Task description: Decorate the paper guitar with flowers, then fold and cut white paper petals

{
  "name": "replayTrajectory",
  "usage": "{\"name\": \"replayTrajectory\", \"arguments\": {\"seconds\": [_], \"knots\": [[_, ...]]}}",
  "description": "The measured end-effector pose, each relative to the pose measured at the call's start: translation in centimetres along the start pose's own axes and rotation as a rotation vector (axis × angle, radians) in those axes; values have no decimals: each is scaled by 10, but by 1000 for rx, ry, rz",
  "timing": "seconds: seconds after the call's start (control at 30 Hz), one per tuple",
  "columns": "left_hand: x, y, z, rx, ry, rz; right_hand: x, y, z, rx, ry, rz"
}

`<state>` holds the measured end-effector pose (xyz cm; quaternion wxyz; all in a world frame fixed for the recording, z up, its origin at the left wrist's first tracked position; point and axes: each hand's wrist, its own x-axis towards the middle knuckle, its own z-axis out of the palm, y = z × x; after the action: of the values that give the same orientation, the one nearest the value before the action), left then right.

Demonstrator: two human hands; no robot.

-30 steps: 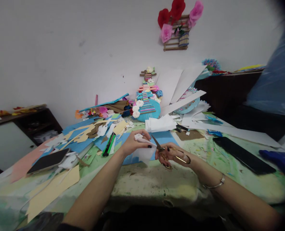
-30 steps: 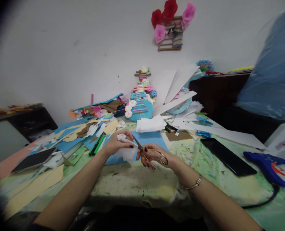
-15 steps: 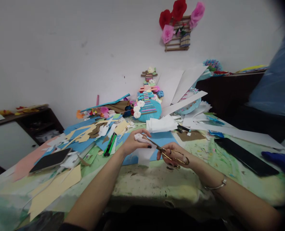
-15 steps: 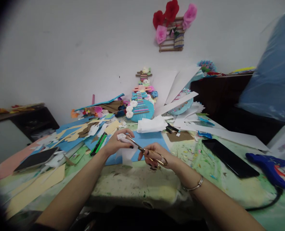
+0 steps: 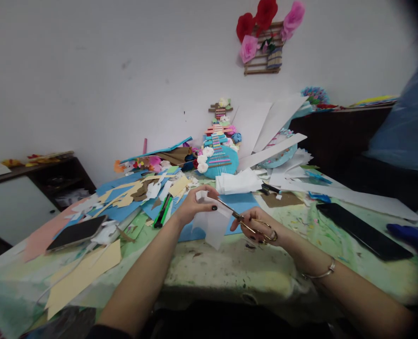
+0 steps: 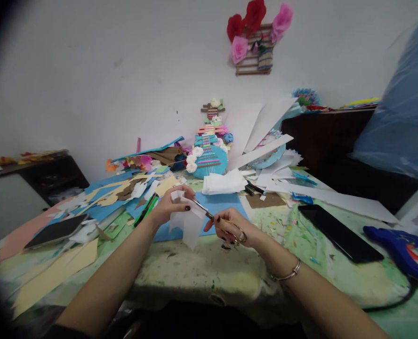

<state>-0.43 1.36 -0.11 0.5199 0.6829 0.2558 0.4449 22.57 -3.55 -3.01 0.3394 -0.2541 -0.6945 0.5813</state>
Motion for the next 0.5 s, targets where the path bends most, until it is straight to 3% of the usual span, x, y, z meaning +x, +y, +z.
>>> {"name": "replayTrajectory", "arguments": {"seconds": [0.23,0.5], "knots": [[-1,4,-5,-29,89,-22,-2,1,-3,-6,-36,-20],[0,2,0,52,53,-44,-1,6,-4,30,-81,1]]}}
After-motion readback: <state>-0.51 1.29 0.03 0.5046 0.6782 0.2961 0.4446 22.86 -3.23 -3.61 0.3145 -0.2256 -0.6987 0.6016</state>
